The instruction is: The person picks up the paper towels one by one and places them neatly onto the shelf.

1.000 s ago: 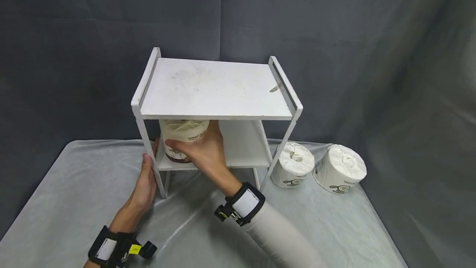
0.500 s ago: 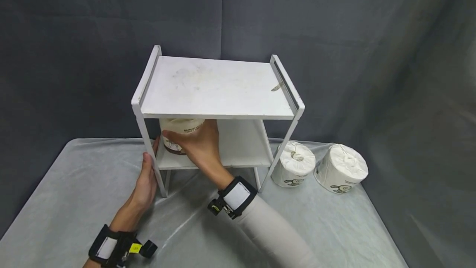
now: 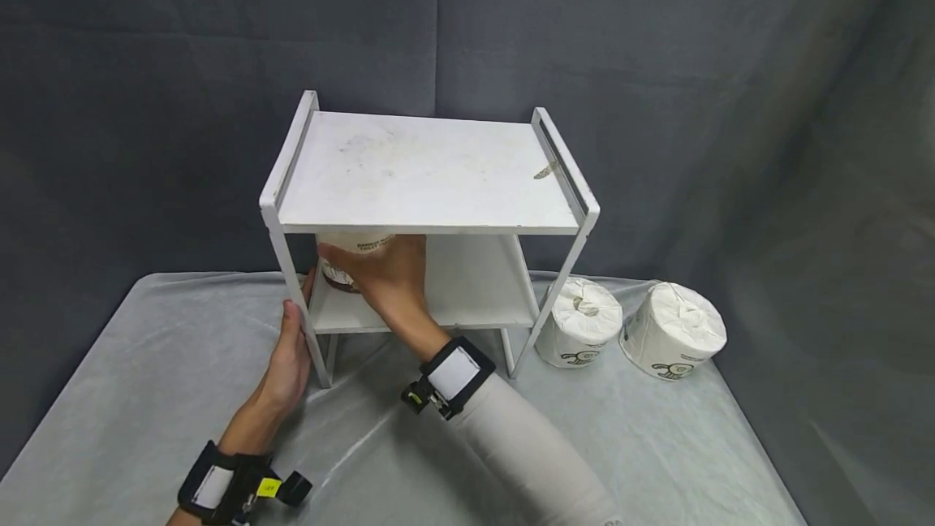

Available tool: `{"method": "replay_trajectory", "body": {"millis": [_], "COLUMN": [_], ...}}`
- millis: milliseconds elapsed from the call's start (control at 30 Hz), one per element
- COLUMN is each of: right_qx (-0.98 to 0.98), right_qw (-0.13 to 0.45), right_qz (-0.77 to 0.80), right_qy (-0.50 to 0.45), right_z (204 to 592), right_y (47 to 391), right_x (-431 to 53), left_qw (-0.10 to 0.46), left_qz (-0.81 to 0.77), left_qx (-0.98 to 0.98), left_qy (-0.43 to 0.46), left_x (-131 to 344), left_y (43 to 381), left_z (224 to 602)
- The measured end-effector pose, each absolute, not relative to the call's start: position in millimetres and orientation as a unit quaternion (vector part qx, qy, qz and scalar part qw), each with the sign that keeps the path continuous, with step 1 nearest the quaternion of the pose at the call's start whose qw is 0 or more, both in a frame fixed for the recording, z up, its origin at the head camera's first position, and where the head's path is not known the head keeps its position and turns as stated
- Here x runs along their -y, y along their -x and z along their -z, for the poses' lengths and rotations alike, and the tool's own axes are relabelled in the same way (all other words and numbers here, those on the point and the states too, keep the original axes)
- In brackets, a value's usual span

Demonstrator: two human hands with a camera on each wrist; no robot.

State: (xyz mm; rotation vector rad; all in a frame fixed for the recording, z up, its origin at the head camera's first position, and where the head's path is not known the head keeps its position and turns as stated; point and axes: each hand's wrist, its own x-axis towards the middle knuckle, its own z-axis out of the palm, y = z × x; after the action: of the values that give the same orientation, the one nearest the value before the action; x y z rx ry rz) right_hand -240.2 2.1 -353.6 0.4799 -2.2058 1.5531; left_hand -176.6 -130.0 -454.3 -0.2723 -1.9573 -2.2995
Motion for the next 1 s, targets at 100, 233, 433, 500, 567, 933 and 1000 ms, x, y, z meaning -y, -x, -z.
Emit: {"method": "replay_trajectory", "body": {"millis": [100,233,433,500,567,933,1000], "right_qx": [0.785,0.792,0.790,0.788,0.787,0.796,0.795], "right_qw": [0.205,0.210,0.224,0.227,0.227,0.212,0.203], "right_qz": [-0.558,-0.547,-0.543,-0.544,-0.544,-0.540,-0.544], "right_qy": [-0.174,-0.171,-0.176,-0.179,-0.180,-0.174,-0.174], "right_z": [344.3,358.1,369.5,369.4,369.3,369.5,369.5], "right_y": [234.1,249.4,263.2,264.3,265.2,264.0,263.3], "right_x": [0.8,2.1,4.2,5.3,5.8,3.5,2.3], "left_qw": [0.055,0.057,0.058,0.057,0.054,0.048,0.047], "left_qz": [0.758,0.757,0.761,0.761,0.760,0.755,0.754], "left_qx": [0.644,0.644,0.640,0.641,0.642,0.649,0.650], "left_qy": [0.090,0.095,0.089,0.086,0.086,0.084,0.083], "left_x": [130.3,130.2,129.1,129.1,128.8,128.1,128.2], "left_y": [176.7,177.0,177.0,176.9,176.9,176.4,176.0], "left_z": [454.5,454.5,455.1,454.8,454.6,452.7,452.1]}}
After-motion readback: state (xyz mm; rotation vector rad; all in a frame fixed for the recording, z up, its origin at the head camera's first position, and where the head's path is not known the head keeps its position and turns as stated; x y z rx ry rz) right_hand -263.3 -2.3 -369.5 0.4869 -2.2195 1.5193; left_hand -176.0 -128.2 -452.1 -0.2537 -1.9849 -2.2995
